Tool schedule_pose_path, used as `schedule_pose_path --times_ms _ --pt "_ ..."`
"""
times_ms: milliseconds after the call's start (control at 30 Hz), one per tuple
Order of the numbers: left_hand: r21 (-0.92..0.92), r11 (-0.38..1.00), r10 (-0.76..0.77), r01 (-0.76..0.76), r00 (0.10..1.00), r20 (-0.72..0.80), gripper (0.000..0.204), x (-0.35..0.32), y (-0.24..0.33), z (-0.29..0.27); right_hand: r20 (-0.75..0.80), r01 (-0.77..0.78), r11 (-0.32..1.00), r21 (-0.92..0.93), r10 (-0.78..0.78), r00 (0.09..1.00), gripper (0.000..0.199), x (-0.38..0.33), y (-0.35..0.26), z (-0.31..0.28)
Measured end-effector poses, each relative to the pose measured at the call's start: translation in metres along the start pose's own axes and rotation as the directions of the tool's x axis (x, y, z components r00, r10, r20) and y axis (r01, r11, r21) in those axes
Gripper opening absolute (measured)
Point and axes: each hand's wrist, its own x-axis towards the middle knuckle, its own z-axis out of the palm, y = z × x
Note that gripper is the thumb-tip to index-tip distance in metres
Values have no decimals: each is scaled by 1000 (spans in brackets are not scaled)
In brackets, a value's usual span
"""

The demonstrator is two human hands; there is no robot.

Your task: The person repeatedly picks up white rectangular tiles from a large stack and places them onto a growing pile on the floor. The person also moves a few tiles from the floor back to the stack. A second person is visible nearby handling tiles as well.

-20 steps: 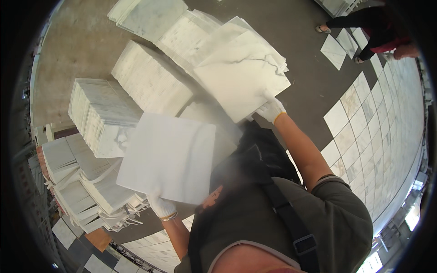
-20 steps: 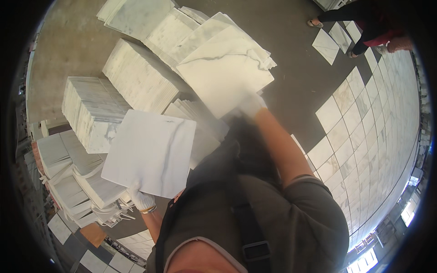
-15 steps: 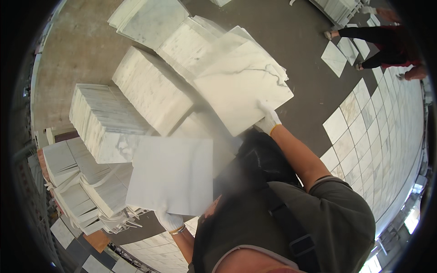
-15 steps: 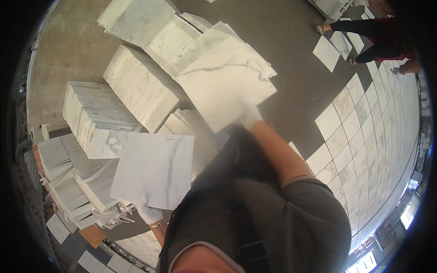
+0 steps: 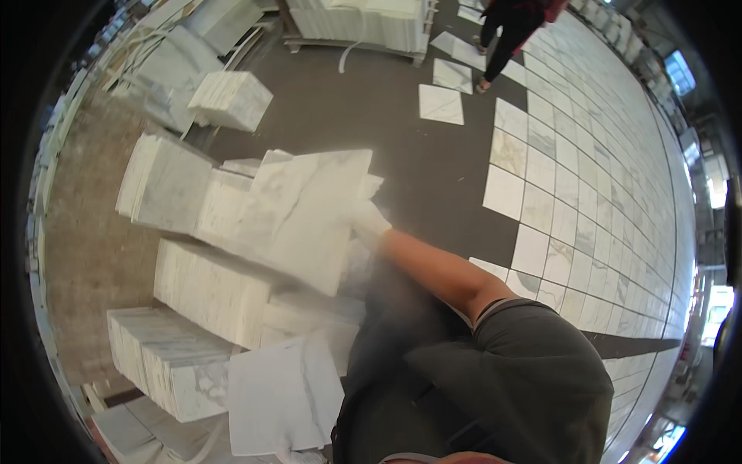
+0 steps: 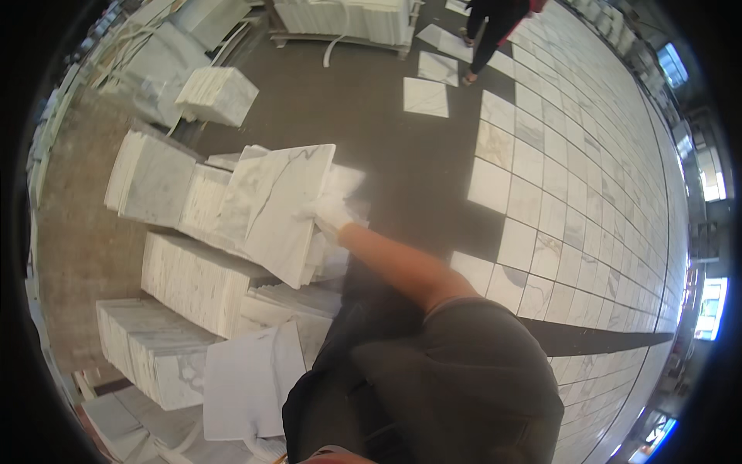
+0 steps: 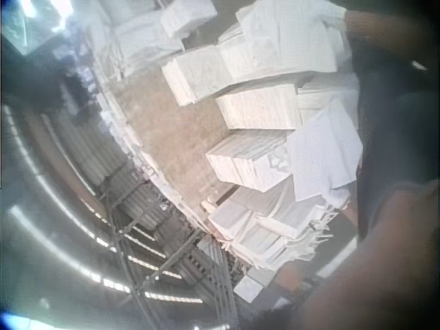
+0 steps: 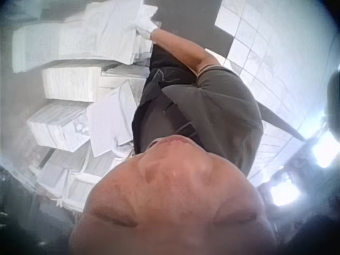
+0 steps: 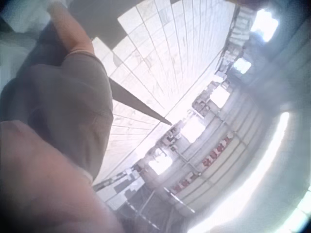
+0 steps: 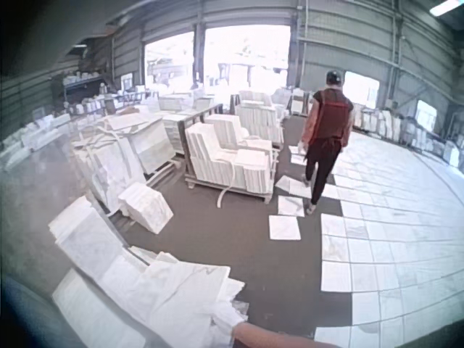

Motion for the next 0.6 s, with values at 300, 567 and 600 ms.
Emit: schedule_pose_path --times_ms 300,567,600 --pt "152 986 -7 -61 912 410 68 30 -13 23 -246 141 928 -346 -235 940 31 -220 -84 -160" --pt "219 957 -12 -188 732 681 68 38 -7 86 -569 -364 474 -802 -416 709 19 -304 0 -353" --pt "221 954 -14 -201 708 706 68 36 -8 100 -565 -418 387 -822 -456 687 21 -312 16 -378"
